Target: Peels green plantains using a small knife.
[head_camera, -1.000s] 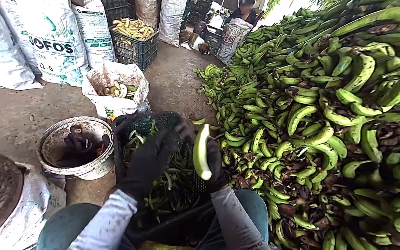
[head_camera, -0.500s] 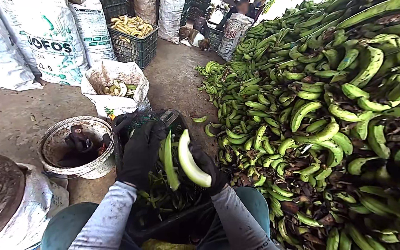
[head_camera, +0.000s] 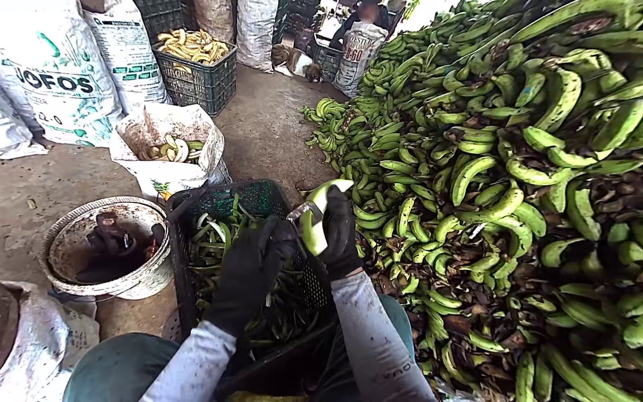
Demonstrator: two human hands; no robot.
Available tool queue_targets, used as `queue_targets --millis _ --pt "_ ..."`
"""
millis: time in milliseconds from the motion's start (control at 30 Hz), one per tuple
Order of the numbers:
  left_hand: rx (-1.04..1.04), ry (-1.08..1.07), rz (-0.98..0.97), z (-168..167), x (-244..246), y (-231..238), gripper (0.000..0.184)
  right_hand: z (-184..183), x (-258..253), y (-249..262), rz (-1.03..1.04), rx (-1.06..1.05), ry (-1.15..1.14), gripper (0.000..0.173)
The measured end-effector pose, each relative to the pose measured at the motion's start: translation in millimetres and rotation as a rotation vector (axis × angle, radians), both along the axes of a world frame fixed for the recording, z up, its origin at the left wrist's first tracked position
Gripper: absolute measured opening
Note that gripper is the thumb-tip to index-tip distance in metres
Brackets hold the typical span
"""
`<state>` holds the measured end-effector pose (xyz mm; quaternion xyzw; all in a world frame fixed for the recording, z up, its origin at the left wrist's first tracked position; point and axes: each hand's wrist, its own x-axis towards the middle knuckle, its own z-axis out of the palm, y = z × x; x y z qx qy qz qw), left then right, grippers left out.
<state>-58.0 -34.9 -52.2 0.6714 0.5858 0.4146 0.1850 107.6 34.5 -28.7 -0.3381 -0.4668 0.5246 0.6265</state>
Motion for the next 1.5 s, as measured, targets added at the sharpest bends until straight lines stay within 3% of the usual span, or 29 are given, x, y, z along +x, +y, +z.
queue_targets --millis 100,233,300,400,567,667,767,933,1000,1067,1167,1267,1300,1400,1500 --pt "-0.058 0.034 -0.001 4.0 -22.7 19.8 0.047 -4.1 14.3 -19.6 0.517 -0.059 -0.216 0.041" --pt "-0.169 0.074 0.075 0.9 -36.7 33.0 0.049 -2.5 17.3 -29.4 0.773 -0.201 -0.400 0.059" --pt "-0.194 0.030 0.082 1.7 -33.9 31.2 0.052 -11.6 21.8 -26.8 0.673 -0.202 -0.289 0.056" --pt "-0.137 -0.063 -0.030 -3.1 -19.1 21.6 0.055 -22.3 19.8 -12.4 0.433 -0.120 0.101 0.036" --pt "0.152 -0.027 -0.069 -13.9 10.7 3.4 0.064 -10.7 8.5 12.9 0.204 -0.141 0.670 0.053" --pt "0.298 0.049 0.011 -14.8 13.8 -1.3 0.061 -5.6 5.2 15.5 0.054 -0.165 0.799 0.053" --pt "0.295 0.094 0.047 -14.8 13.2 -3.6 0.057 -4.2 4.0 15.2 -0.009 -0.207 0.832 0.053" --pt "0.029 0.023 -0.043 -4.8 1.5 2.9 0.052 -18.4 13.1 6.8 0.282 -0.098 0.495 0.049" --pt "0.048 0.056 -0.042 -8.0 -2.7 6.7 0.054 -17.5 17.1 0.5 0.370 -0.104 0.384 0.049" --pt "0.141 0.152 -0.016 -13.5 -1.3 6.9 0.056 -11.9 17.4 -2.4 0.292 -0.240 0.302 0.048" --pt "0.058 0.153 -0.015 -13.0 0.3 7.7 0.055 -11.9 18.4 -8.0 0.205 -0.241 -0.008 0.044" --pt "-0.127 0.003 0.001 -6.9 -9.6 18.2 0.051 -8.6 23.3 -15.6 0.454 -0.088 -0.352 0.040" --pt "-0.183 -0.024 0.003 -4.3 -12.6 20.1 0.049 -7.6 22.7 -16.0 0.496 -0.102 -0.440 0.046" --pt "-0.320 0.011 0.014 1.8 -14.2 22.7 0.048 -16.4 30.6 -14.6 0.528 -0.120 -0.527 0.058" --pt "-0.403 0.063 0.099 -5.3 -16.6 27.9 0.051 -23.9 38.5 -18.4 0.459 -0.120 -0.454 0.051"
